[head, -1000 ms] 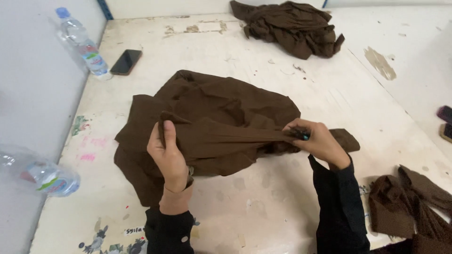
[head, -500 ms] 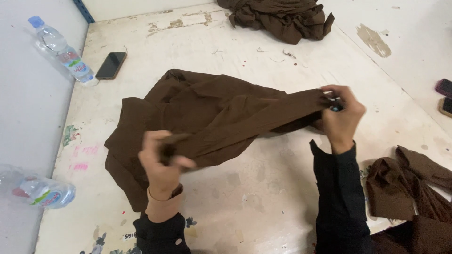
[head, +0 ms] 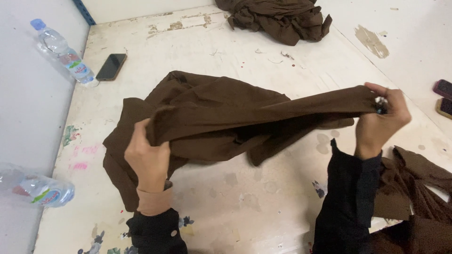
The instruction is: Trimming loose threads from a brown garment using small snips at a quality control workstation.
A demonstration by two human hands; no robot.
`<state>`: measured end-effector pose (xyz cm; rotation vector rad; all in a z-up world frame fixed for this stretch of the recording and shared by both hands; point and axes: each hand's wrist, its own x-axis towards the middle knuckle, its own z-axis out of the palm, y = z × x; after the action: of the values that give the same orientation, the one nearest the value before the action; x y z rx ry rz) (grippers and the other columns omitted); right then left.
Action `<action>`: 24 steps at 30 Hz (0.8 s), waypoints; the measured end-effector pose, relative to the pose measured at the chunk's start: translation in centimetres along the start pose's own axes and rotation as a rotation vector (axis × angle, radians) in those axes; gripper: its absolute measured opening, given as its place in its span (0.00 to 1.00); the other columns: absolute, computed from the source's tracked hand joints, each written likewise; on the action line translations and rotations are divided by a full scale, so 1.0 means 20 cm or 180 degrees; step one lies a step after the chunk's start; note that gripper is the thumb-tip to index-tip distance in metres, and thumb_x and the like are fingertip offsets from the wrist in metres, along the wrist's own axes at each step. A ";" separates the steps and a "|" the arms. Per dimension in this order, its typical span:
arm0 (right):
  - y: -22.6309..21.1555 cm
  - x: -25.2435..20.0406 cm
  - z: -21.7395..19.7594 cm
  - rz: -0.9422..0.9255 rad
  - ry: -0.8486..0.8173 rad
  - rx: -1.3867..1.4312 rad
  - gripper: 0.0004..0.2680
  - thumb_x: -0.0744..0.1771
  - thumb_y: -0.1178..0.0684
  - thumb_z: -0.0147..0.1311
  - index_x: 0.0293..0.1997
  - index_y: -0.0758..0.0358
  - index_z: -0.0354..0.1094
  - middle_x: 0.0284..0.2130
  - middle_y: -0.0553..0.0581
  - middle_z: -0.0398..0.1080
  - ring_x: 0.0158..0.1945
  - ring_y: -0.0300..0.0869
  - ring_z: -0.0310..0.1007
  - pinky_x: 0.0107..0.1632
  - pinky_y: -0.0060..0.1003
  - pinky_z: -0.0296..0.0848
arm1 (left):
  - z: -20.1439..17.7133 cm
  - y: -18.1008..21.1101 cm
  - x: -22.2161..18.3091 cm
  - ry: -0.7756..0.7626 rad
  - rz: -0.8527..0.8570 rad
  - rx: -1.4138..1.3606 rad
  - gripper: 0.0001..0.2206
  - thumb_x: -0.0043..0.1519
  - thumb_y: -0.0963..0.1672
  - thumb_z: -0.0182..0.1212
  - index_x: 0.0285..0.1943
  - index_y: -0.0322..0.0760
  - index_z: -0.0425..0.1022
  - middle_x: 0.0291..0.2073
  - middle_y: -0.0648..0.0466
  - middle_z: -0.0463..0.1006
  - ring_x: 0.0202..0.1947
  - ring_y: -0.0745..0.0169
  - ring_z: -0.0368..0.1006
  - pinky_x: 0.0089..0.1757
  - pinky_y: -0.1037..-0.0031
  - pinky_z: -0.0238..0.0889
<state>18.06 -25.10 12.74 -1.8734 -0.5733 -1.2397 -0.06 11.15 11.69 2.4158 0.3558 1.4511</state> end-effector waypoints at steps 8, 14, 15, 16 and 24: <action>0.06 0.00 -0.10 0.0105 0.0377 0.0074 0.10 0.60 0.75 0.44 0.40 0.79 0.70 0.31 0.66 0.66 0.33 0.46 0.63 0.29 0.32 0.54 | -0.05 -0.10 0.01 0.0646 -0.0305 0.0230 0.10 0.42 0.35 0.54 0.33 0.30 0.66 0.24 0.50 0.68 0.25 0.55 0.62 0.27 0.69 0.55; 0.13 -0.01 -0.14 0.0413 0.0610 0.0208 0.09 0.61 0.72 0.41 0.38 0.74 0.67 0.33 0.61 0.67 0.37 0.44 0.66 0.39 0.33 0.64 | -0.09 -0.17 0.01 0.0927 -0.0490 0.0508 0.07 0.47 0.34 0.52 0.33 0.28 0.64 0.26 0.46 0.64 0.28 0.48 0.60 0.29 0.63 0.53; 0.15 -0.02 -0.15 0.0418 0.0608 0.0205 0.09 0.61 0.72 0.41 0.38 0.74 0.67 0.33 0.61 0.67 0.37 0.44 0.66 0.39 0.33 0.64 | -0.11 -0.15 0.03 0.0922 -0.0489 0.0509 0.07 0.47 0.34 0.52 0.33 0.28 0.64 0.26 0.46 0.64 0.28 0.48 0.60 0.29 0.63 0.53; 0.17 -0.02 -0.16 0.0339 0.0491 0.0204 0.12 0.59 0.73 0.38 0.39 0.76 0.67 0.35 0.64 0.66 0.44 0.47 0.65 0.40 0.34 0.64 | -0.14 -0.13 0.04 0.0983 -0.0369 0.0206 0.10 0.46 0.32 0.48 0.37 0.24 0.65 0.29 0.43 0.68 0.30 0.47 0.63 0.33 0.64 0.56; 0.25 -0.04 -0.20 0.0773 -0.0141 0.0409 0.18 0.55 0.71 0.34 0.43 0.72 0.69 0.37 0.59 0.67 0.41 0.41 0.63 0.42 0.28 0.60 | -0.21 -0.27 0.05 0.0770 -0.1279 -0.1059 0.09 0.48 0.34 0.46 0.35 0.33 0.63 0.31 0.56 0.63 0.34 0.67 0.56 0.39 0.78 0.55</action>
<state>19.13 -31.15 10.99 -1.8059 -0.4236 -0.9828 -3.68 16.99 12.30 1.7907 0.5663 1.4779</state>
